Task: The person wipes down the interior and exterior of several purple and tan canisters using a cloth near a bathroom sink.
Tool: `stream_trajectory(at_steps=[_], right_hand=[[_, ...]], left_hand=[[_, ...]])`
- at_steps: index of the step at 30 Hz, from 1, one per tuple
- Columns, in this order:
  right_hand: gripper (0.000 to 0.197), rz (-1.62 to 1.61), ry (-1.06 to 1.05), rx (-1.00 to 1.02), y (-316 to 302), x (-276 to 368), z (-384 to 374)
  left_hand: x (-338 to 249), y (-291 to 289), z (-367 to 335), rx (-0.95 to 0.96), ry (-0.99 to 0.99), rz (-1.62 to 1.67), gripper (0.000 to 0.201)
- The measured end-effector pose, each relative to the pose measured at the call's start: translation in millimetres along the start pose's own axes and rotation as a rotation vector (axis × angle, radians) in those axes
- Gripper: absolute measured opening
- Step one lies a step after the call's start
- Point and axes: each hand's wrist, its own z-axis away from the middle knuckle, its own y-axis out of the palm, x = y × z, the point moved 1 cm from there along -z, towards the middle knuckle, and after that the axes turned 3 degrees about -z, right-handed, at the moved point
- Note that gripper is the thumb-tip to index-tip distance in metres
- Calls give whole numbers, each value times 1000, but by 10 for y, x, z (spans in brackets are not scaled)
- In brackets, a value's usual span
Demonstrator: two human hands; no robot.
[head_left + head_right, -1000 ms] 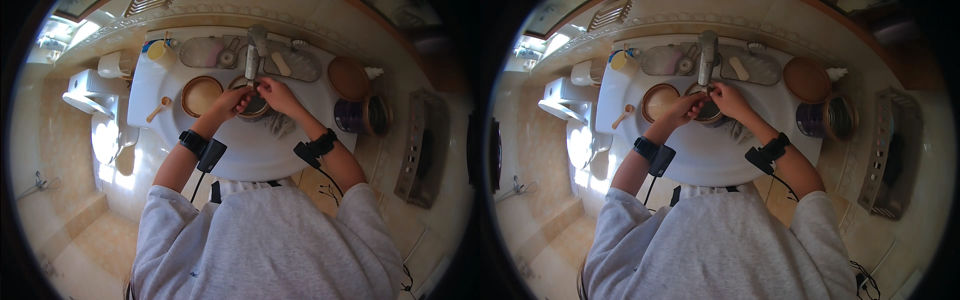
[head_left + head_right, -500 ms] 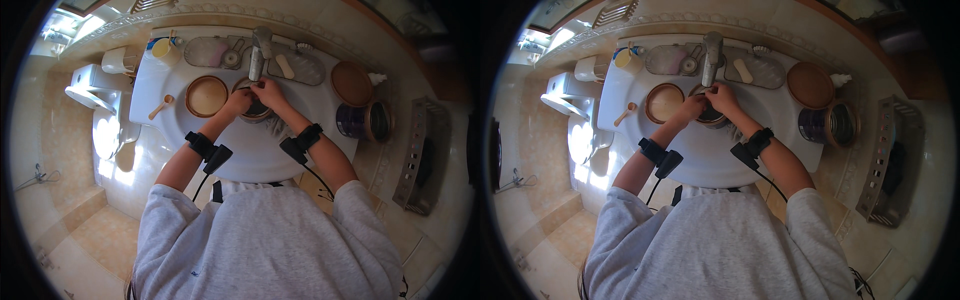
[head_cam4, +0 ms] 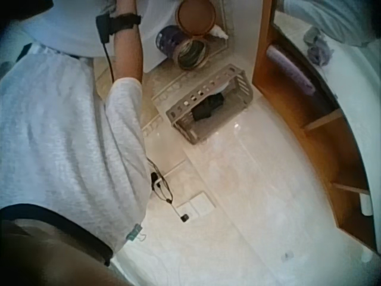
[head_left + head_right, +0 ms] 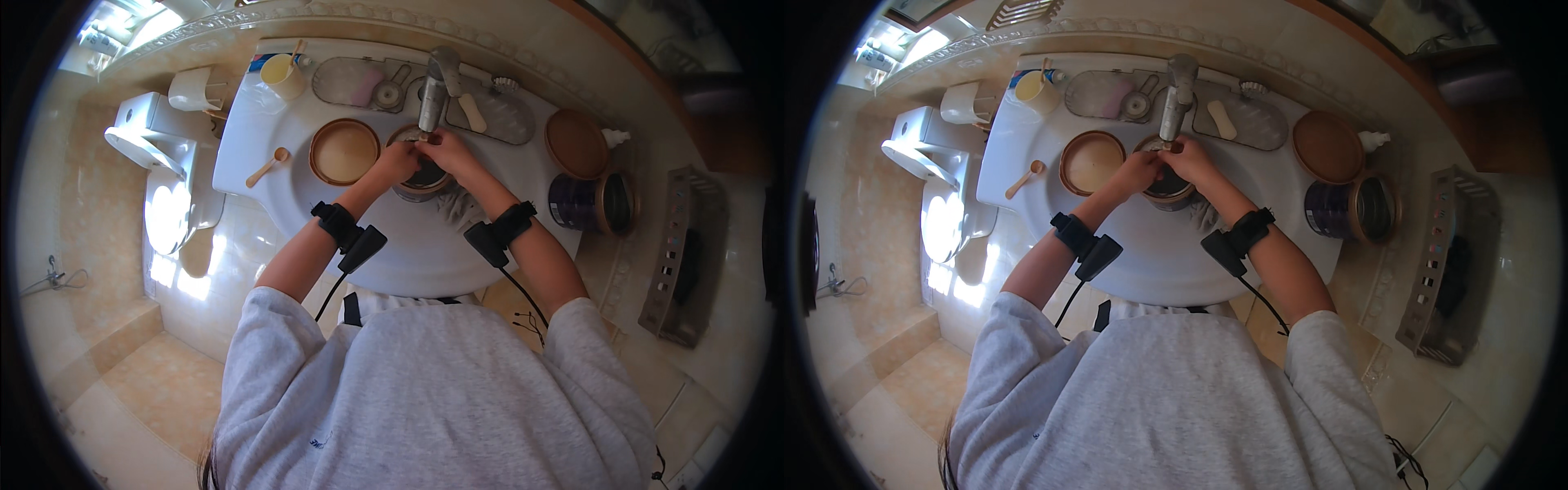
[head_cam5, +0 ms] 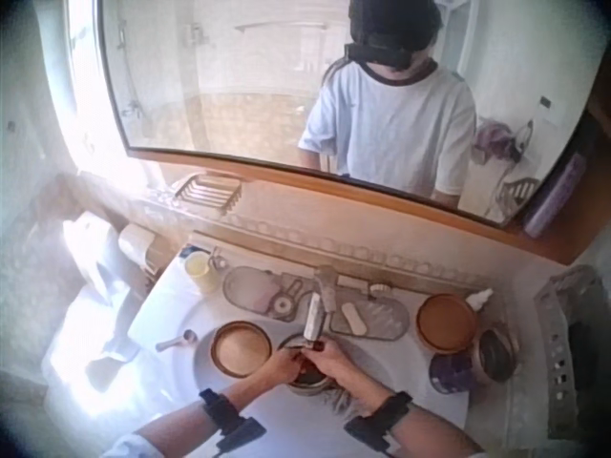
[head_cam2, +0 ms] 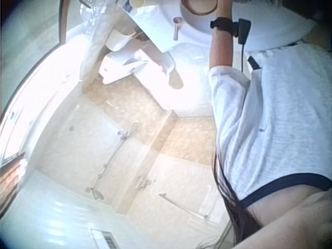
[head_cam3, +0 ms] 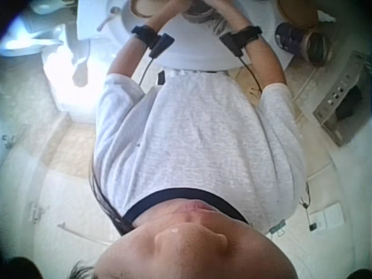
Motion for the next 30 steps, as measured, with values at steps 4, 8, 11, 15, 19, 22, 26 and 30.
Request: stream_trajectory(at_steps=[4,8,11,15,19,22,26,30], right_hand=[[24,-129,72,-31,-14,13,-36],[24,-294,172,19,-13,172,64],[22,-178,138,64,-82,220,94],[20,-9,-18,62,-70,190,151],[18,-70,5,15,-39,183,122],[18,-96,39,10,-34,161,93],[21,-33,97,-58,-58,168,79],[23,-21,-42,-66,-24,105,46]], left_hand=[[-62,-56,46,78,-111,251,18],[-62,-152,88,-31,-129,171,19],[-23,-217,44,56,-143,268,21],[-6,-203,7,132,-181,362,19],[49,-195,-42,193,-153,509,18],[48,-213,-32,187,-166,516,18],[29,-227,-23,209,-168,361,19],[15,-182,-18,125,-194,383,21]])
